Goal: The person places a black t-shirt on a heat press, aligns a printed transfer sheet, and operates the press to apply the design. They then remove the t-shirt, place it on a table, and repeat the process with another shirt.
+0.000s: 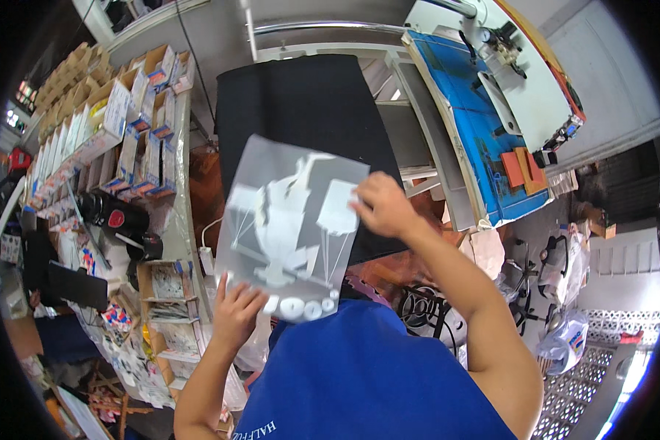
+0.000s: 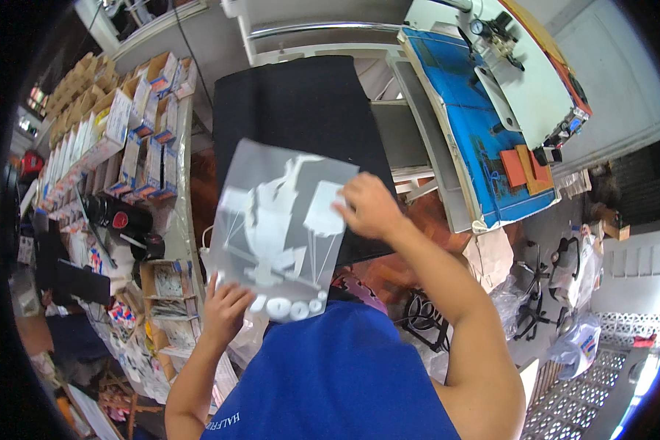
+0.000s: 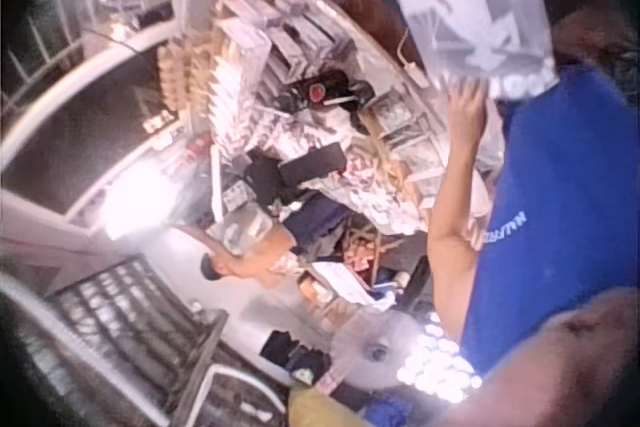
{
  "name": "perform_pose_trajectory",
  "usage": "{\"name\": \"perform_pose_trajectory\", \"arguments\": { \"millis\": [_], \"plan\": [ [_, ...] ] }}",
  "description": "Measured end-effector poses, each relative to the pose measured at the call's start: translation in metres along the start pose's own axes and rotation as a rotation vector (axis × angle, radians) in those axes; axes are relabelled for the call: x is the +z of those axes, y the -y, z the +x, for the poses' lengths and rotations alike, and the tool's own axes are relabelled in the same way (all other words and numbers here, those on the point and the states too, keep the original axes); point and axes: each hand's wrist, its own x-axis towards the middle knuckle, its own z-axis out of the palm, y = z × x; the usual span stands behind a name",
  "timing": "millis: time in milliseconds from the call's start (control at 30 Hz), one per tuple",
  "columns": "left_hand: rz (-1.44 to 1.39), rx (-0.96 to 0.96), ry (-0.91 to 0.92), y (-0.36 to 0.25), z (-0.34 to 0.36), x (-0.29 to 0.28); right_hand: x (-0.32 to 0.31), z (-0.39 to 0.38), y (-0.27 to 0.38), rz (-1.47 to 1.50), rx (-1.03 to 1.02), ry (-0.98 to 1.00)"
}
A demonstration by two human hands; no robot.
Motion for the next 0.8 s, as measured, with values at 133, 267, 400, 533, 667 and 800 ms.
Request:
{"name": "perform_pose_trajectory", "arguments": {
  "millis": [133,267,400,533,667,800],
  "plan": [
    [-0.608,-0.442,0.158,0.007,-0.016,-0.107,-0.012,0.058,-0.057,-0.037,0.179,-0.251],
    [-0.478,-0.445,-0.008,-0.003,0.013,-0.214,0.004,0.035,-0.043,-0.231,0.108,0.316],
    [-0.427,-0.377,0.063,-0.019,0.013,-0.264,-0.08,-0.107,0.053,0.104,-0.107,0.54],
    [-0.476,-0.055,0.559,-0.031,0.066,-0.288,-0.084,-0.103,0.026,-0.057,0.293,0.365],
    [-0.249,-0.11,0.633,-0.027,0.119,-0.315,-0.098,-0.015,0.009,0.071,0.256,-0.301],
    [-0.48,-0.432,0.506,0.008,0.109,-0.3,-0.082,-0.009,0.014,0.346,0.327,-0.304]
  ]
}}
